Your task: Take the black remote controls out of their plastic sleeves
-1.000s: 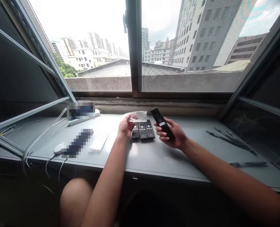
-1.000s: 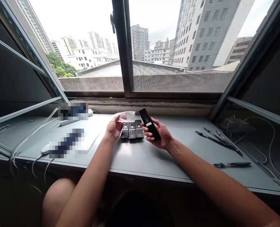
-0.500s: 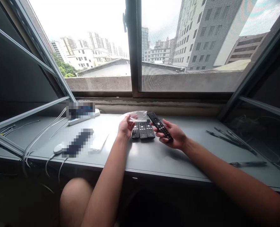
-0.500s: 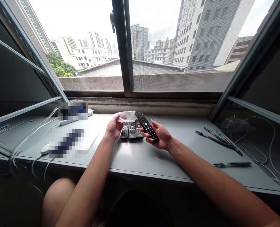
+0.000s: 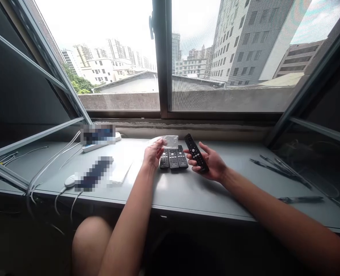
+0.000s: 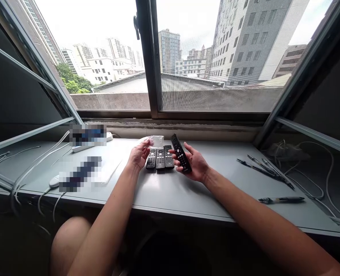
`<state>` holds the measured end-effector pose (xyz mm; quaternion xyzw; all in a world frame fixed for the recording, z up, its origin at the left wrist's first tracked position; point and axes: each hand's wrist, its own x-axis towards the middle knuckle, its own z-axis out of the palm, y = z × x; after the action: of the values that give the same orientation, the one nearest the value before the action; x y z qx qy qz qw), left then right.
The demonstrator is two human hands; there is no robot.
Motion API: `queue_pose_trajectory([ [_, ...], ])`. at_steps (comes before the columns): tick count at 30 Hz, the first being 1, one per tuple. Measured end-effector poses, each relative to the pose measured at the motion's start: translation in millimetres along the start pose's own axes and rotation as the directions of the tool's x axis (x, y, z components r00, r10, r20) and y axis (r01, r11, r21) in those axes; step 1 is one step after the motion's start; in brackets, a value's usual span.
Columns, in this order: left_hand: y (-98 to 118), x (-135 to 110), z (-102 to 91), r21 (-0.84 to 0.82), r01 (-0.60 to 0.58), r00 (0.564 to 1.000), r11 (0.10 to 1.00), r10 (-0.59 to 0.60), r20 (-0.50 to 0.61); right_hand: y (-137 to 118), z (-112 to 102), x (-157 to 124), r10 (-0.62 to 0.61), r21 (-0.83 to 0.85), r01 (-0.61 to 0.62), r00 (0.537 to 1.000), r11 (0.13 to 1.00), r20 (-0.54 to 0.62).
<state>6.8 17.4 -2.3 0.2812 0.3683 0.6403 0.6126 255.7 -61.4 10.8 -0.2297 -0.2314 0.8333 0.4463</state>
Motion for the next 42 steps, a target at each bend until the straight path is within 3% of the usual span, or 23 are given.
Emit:
queue_pose_trajectory([
  [7,-2,4,-2.0,-0.005,-0.036,0.999,0.999,0.036,-0.033,0,0,-1,0.010,-0.005,-0.010,0.999,1.000,0.040],
  [16,-1,7,-1.4,-0.057,-0.027,0.993,0.998,0.020,-0.115,4,-6,6,-0.008,-0.122,0.008,1.000,0.993,-0.001],
  [26,2,2,1.5,-0.059,0.001,0.992,0.998,-0.009,-0.124,-1,-2,2,0.018,-0.035,-0.018,1.000,0.999,-0.009],
  [33,1,4,0.9,-0.050,0.002,0.993,0.999,-0.008,-0.118,1,4,0,0.005,-0.091,-0.011,0.998,0.996,-0.069],
  [42,1,3,1.3,-0.050,0.004,0.993,0.999,-0.010,-0.116,-2,9,-4,0.080,-0.142,-0.078,0.997,0.987,0.009],
])
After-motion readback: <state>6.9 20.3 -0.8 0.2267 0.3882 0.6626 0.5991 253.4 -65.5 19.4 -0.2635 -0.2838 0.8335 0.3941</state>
